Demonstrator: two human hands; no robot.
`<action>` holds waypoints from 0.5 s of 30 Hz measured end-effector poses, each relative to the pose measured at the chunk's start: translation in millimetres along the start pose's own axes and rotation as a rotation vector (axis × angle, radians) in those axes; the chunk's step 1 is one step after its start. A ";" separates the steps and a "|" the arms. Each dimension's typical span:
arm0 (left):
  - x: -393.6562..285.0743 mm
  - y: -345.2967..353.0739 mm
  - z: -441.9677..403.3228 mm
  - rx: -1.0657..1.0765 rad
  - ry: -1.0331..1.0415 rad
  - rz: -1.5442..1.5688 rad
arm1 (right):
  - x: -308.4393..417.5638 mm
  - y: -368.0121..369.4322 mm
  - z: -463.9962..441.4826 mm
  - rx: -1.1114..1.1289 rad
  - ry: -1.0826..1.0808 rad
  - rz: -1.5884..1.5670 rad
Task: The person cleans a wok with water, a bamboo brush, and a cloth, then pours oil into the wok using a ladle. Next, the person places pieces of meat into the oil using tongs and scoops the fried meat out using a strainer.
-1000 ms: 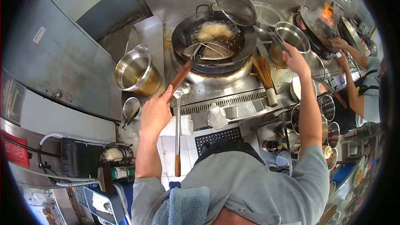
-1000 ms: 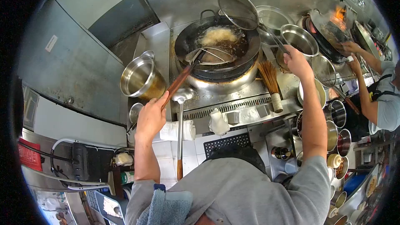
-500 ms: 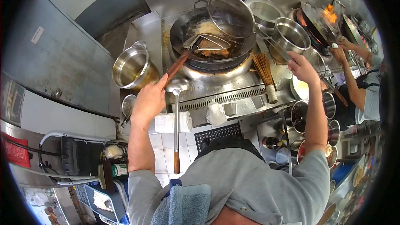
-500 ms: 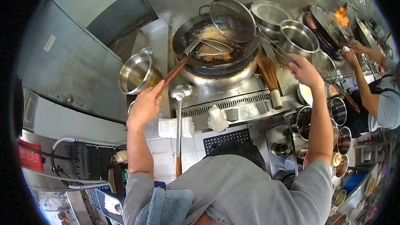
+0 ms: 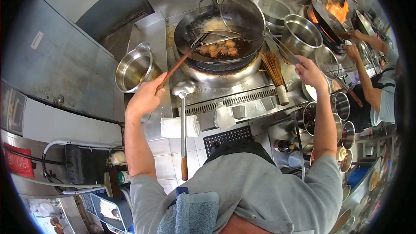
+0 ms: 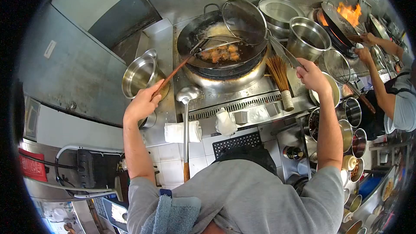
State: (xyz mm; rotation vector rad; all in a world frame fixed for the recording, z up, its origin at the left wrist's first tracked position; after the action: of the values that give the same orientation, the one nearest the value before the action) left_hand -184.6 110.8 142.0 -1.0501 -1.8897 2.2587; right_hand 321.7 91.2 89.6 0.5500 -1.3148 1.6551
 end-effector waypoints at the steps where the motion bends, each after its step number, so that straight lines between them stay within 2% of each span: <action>1: -2.3 2.3 -1.4 0.000 0.029 -0.027 | -0.3 0.0 -0.4 -0.005 -0.005 0.000; 4: -2.9 9.3 -5.2 -0.049 0.090 -0.086 | 0.8 0.7 -0.8 -0.016 -0.019 -0.006; 7: -15.3 5.2 -6.6 0.013 0.006 -0.066 | 2.4 1.3 0.6 -0.021 -0.026 -0.023; 10: -1.0 11.8 -5.6 -0.064 0.108 -0.067 | 2.0 0.1 2.2 -0.027 -0.025 -0.018; 15: 4.1 16.6 -4.0 -0.080 0.166 -0.098 | 3.2 0.2 5.5 -0.023 -0.023 -0.008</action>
State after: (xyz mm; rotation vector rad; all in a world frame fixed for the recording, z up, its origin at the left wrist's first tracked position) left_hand -179.2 111.6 125.3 -1.0909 -1.9318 1.9927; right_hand 319.0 87.3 93.9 0.5615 -1.3458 1.6292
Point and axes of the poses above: each hand's wrist, its own z-axis away from the middle knuckle, its own y-axis out of the palm, x = y × z, the point moved 2 cm from there along -z, towards the middle knuckle, and after that the axes turned 14 degrees about y, right-handed, at the moved point
